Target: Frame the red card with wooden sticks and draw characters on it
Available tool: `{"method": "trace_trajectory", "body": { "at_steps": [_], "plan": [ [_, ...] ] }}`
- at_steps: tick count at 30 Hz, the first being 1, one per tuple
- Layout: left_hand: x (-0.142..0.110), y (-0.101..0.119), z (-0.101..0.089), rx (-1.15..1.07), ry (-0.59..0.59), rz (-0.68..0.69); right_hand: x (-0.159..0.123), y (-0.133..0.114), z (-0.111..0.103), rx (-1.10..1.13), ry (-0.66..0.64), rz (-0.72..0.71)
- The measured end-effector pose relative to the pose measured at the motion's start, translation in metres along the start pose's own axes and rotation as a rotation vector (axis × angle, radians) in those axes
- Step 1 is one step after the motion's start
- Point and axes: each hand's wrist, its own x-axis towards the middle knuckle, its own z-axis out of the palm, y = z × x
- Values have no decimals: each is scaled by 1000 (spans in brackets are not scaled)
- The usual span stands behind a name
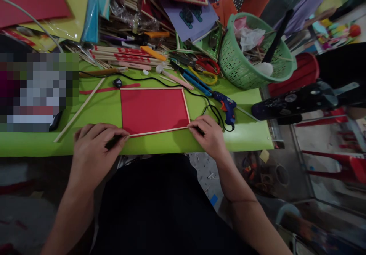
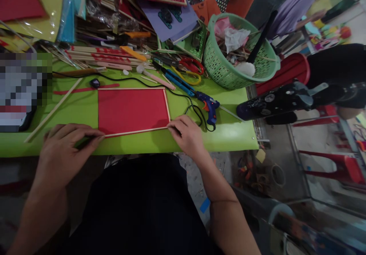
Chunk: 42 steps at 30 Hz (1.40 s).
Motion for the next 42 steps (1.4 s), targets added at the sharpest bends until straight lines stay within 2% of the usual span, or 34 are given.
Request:
{"method": "trace_trajectory", "body": {
  "at_steps": [4, 8, 16, 24, 34, 37, 42],
  "plan": [
    [1, 3, 0, 1, -2, 12, 1, -1, 0, 8, -20, 22],
    [-1, 6, -1, -20, -23, -31, -2, 3, 1, 19, -16, 18],
    [-6, 6, -10, -160, -144, -104, -7, 9, 4, 19, 26, -19],
    [-7, 9, -15, -206, -142, -127, -10, 13, 7, -13, 39, -30],
    [0, 13, -15, -100, -180, -58, -9, 11, 7, 15, 24, -2],
    [-5, 3, -26, -82, -118, -116, -10, 13, 10, 35, 17, 23],
    [-23, -18, -47, 66, 82, -287, -10, 16, 12, 26, 6, 14]
  ]
}}
